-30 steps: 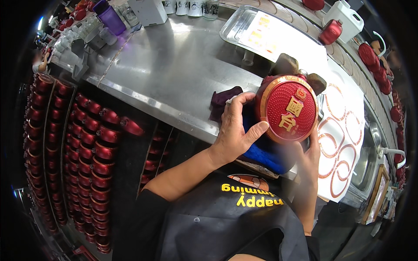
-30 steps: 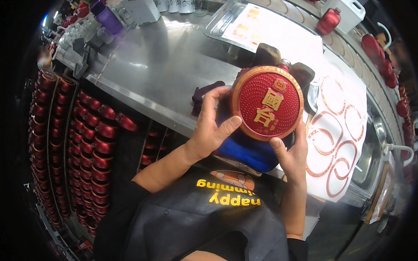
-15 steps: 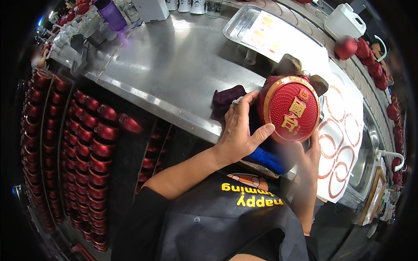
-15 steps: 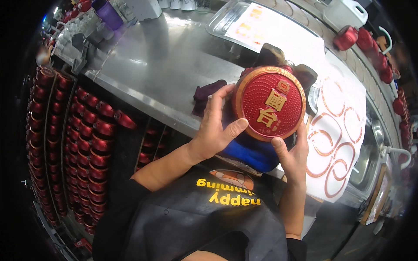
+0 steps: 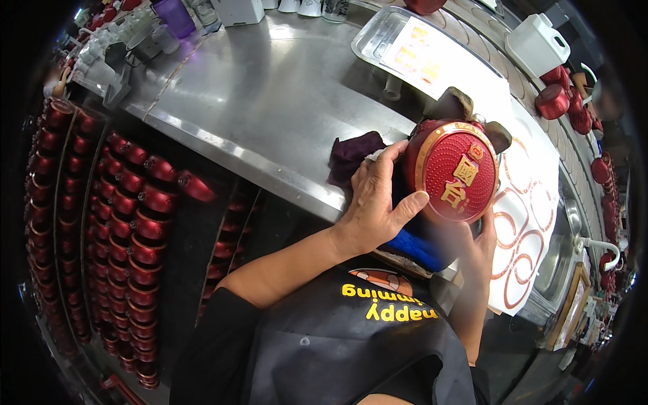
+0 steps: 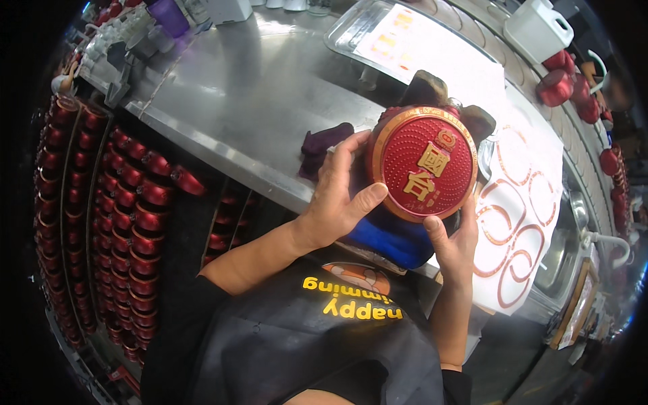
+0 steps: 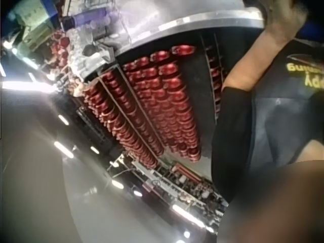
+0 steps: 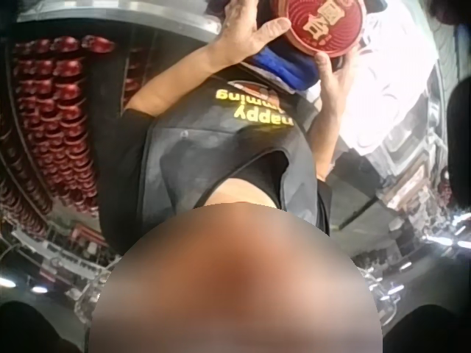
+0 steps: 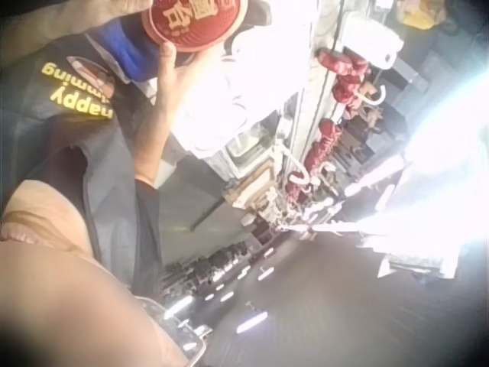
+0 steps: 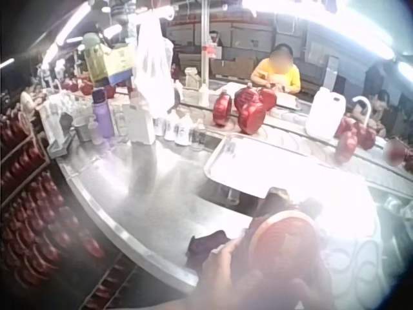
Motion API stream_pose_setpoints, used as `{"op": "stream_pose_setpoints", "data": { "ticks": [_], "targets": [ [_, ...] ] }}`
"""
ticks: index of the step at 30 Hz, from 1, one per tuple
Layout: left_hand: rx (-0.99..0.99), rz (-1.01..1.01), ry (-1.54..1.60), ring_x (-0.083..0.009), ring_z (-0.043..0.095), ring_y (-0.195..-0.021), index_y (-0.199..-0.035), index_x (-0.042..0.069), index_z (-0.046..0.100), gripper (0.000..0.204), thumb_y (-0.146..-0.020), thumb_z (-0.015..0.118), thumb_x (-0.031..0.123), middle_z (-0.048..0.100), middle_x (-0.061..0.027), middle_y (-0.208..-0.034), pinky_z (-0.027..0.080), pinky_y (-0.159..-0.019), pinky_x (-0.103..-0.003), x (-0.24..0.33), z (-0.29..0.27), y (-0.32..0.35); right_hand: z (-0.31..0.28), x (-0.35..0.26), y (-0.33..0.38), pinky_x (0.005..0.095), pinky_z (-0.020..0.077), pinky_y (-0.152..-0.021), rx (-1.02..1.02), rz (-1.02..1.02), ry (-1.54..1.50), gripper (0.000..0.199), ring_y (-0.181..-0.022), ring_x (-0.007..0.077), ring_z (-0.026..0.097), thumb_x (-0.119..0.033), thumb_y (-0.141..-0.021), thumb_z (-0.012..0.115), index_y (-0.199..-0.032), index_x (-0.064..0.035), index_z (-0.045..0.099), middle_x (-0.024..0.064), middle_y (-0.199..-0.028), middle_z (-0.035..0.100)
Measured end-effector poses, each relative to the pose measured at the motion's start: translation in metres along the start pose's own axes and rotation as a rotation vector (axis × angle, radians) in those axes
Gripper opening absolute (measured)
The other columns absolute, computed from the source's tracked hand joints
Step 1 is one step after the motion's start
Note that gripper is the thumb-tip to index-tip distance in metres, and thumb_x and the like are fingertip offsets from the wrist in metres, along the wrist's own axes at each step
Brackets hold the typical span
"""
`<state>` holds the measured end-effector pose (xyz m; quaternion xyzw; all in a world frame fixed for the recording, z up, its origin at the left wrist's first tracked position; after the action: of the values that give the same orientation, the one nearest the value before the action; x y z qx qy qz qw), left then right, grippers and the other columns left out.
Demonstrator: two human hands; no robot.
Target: The person applies gold decorative rings to red spherical ornaments using a green sponge and a white cloth. They repeatedly wipe the ornament surface, place a ring, and smooth it into position. Finished ornaments are placed on a nearby rack.
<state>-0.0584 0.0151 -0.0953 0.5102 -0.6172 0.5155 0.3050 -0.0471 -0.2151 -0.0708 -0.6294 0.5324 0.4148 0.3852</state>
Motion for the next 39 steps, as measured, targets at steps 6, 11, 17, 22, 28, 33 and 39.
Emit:
{"op": "stream_pose_setpoints", "data": {
  "ticks": [6, 11, 17, 22, 28, 33, 39],
  "targets": [
    [0.041, 0.027, -0.069, -0.0401, 0.048, -0.129, -0.153, -0.004, 0.031, 0.086, -0.099, 0.064, 0.053, 0.051, -0.0274, -0.143, 0.028, -0.113, -0.055, 0.0, 0.004, 0.001, 0.0, 0.002, -0.001, 0.0405, 0.0365, -0.115, -0.008, 0.023, -0.003, 0.09, -0.135, 0.0282, 0.051, -0.051, -0.089, 0.08, -0.151, 0.0043, 0.044, 0.0179, -0.143, 0.055],
    [0.056, 0.027, -0.046, -0.0412, 0.048, -0.13, -0.155, -0.005, 0.03, 0.084, -0.1, 0.063, 0.05, 0.051, -0.0281, -0.143, 0.028, -0.113, -0.055, 0.003, 0.002, -0.001, 0.0, 0.001, 0.0, 0.0404, 0.0372, -0.115, -0.011, -0.001, -0.01, 0.09, -0.134, 0.0281, 0.052, -0.052, -0.089, 0.08, -0.15, 0.0043, 0.044, 0.0181, -0.143, 0.056],
    [-0.015, 0.527, -0.581, -0.0364, 0.032, -0.146, -0.151, 0.011, 0.051, 0.073, -0.097, 0.061, 0.059, 0.044, -0.0139, -0.157, 0.013, -0.119, -0.059, 0.036, 0.006, 0.043, -0.001, 0.002, -0.001, 0.0406, 0.0377, -0.115, -0.024, 0.008, -0.024, 0.093, -0.134, 0.0282, 0.052, -0.054, -0.089, 0.079, -0.152, 0.0039, 0.042, 0.0191, -0.143, 0.056],
    [-0.115, 0.381, -0.715, -0.0419, 0.019, -0.15, -0.16, 0.014, 0.04, 0.091, -0.088, 0.07, 0.059, 0.033, -0.0189, -0.162, 0.008, -0.116, -0.065, 0.029, 0.016, 0.057, -0.001, 0.003, -0.001, 0.0406, 0.0376, -0.115, -0.034, 0.01, 0.005, 0.097, -0.135, 0.0288, 0.052, -0.057, -0.089, 0.078, -0.153, 0.0046, 0.041, 0.0198, -0.145, 0.055],
    [-0.027, 0.228, -0.581, -0.0449, 0.024, -0.149, -0.16, -0.006, 0.028, 0.09, -0.105, 0.042, 0.063, 0.044, -0.0292, -0.153, 0.015, -0.118, -0.06, 0.014, -0.003, 0.028, -0.001, 0.002, -0.001, 0.0408, 0.0369, -0.115, -0.032, 0.029, 0.003, 0.098, -0.136, 0.0289, 0.05, -0.058, -0.088, 0.078, -0.153, 0.0052, 0.04, 0.0202, -0.145, 0.054],
    [-0.044, 0.097, -0.268, -0.05, 0.029, -0.146, -0.159, -0.013, 0.016, 0.103, -0.101, 0.054, 0.063, 0.046, -0.0354, -0.147, 0.015, -0.118, -0.062, 0.006, 0.002, 0.008, -0.001, 0.003, 0.001, 0.0408, 0.0362, -0.116, -0.008, 0.068, -0.01, 0.099, -0.137, 0.0287, 0.05, -0.057, -0.087, 0.08, -0.153, 0.0052, 0.04, 0.0205, -0.147, 0.054],
    [-0.095, -0.03, -0.156, -0.0446, 0.034, -0.143, -0.158, -0.014, 0.019, 0.095, -0.103, 0.057, 0.054, 0.041, -0.0328, -0.151, 0.018, -0.12, -0.056, 0.003, 0.005, 0.001, -0.001, 0.003, 0.0, 0.0407, 0.0361, -0.116, -0.005, 0.06, 0.001, 0.098, -0.137, 0.0287, 0.05, -0.056, -0.088, 0.08, -0.154, 0.0052, 0.04, 0.0203, -0.147, 0.054]
  ]
}}
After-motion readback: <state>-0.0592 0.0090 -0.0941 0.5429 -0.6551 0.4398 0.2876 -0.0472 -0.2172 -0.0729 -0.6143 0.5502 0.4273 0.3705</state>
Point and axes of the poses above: each hand's wrist, its own y-axis away from the middle knuckle, its own z-axis out of the palm, x = y × z, the point moved 2 cm from there along -y, towards the middle knuckle
